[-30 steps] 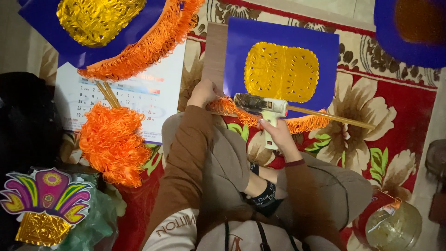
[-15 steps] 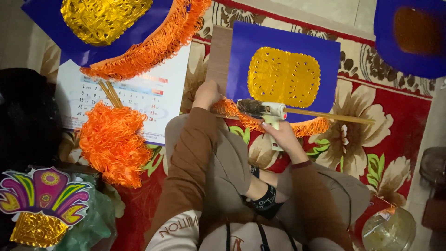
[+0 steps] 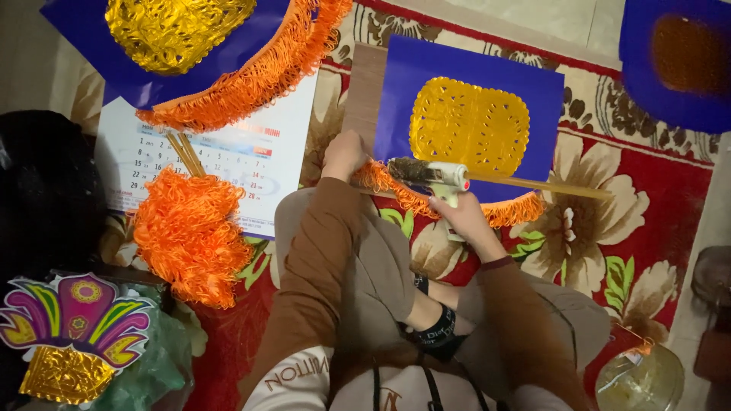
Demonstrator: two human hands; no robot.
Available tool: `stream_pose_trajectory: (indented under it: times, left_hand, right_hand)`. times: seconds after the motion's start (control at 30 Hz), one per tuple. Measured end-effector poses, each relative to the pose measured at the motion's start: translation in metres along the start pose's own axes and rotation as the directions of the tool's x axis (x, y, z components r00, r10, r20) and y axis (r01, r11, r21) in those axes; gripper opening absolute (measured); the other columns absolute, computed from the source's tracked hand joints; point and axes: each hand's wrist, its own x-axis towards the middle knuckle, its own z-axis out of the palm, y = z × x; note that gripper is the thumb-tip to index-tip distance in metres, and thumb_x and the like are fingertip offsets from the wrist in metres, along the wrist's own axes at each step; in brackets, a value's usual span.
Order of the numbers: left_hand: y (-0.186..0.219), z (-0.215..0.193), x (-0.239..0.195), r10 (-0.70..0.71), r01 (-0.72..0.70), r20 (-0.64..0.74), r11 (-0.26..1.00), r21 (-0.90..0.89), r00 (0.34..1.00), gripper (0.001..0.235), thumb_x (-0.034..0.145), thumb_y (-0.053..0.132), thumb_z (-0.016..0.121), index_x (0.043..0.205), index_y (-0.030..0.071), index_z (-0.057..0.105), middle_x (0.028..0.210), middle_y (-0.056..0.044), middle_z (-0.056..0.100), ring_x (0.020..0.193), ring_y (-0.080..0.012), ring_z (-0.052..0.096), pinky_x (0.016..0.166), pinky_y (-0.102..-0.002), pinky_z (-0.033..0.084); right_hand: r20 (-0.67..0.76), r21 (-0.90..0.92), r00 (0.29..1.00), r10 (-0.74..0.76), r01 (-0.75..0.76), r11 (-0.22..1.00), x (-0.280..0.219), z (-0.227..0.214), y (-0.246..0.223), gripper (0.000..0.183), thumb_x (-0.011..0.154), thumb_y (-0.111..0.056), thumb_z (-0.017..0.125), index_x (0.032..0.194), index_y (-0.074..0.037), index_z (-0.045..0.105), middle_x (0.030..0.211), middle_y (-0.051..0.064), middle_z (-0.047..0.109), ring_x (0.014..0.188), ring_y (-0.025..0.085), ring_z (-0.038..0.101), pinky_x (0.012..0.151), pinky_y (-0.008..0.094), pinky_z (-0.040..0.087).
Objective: Attaching orange decorative fringe to the edges of blue and gold panels using a hot glue gun.
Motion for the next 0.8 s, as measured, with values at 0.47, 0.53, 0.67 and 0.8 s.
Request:
stream_pose_trajectory:
  times: [0.47,0.53,0.67,0.8]
  left_hand:
    - [-0.003,0.005,0.014,-0.067,0.067,-0.013,0.997,0.024,0.998,0.028,0.082,0.022,0.076,0.102,0.002,0.074,0.101,-0.028,0.07,0.103,-0.0485,0.066,0.085,-0.063,0.053]
    - [0.004,-0.006,0.003,-0.067,0.067,-0.03,0.998,-0.018,0.997,0.026,0.084,0.019,0.075,0.102,0.0,0.073,0.102,-0.03,0.069,0.103,-0.0489,0.066,0.086,-0.061,0.053]
    - [-0.002,0.0,0.009,-0.058,0.051,-0.07,0.995,-0.091,0.996,0.024,0.083,0.02,0.076,0.099,0.002,0.074,0.098,-0.031,0.069,0.101,-0.0504,0.066,0.083,-0.06,0.054]
    - [0.005,-0.004,0.001,-0.028,0.015,-0.112,0.993,-0.115,0.993,0.018,0.082,0.017,0.075,0.094,0.004,0.074,0.097,-0.029,0.07,0.102,-0.0488,0.067,0.085,-0.056,0.056]
  right_hand:
    - [-0.017,0.001,0.999,-0.036,0.036,0.999,0.024,0.011,-0.022,0.035,0.088,-0.033,0.075,0.091,0.001,0.073,0.082,0.016,0.071,0.075,0.026,0.065,0.077,0.043,0.047]
    - [-0.022,0.006,0.998,-0.062,0.062,0.998,0.026,0.014,-0.024,0.033,0.09,-0.033,0.074,0.09,0.0,0.073,0.081,0.015,0.071,0.075,0.025,0.065,0.077,0.041,0.048]
    - [-0.045,0.035,0.995,-0.091,0.092,0.995,0.028,0.017,-0.033,0.031,0.09,-0.031,0.074,0.088,0.0,0.071,0.08,0.015,0.071,0.075,0.025,0.065,0.077,0.04,0.049]
    - [-0.064,0.099,0.997,-0.037,0.044,0.994,0.025,0.018,-0.042,0.028,0.091,-0.032,0.073,0.084,-0.005,0.071,0.074,0.009,0.069,0.067,0.02,0.064,0.073,0.035,0.049]
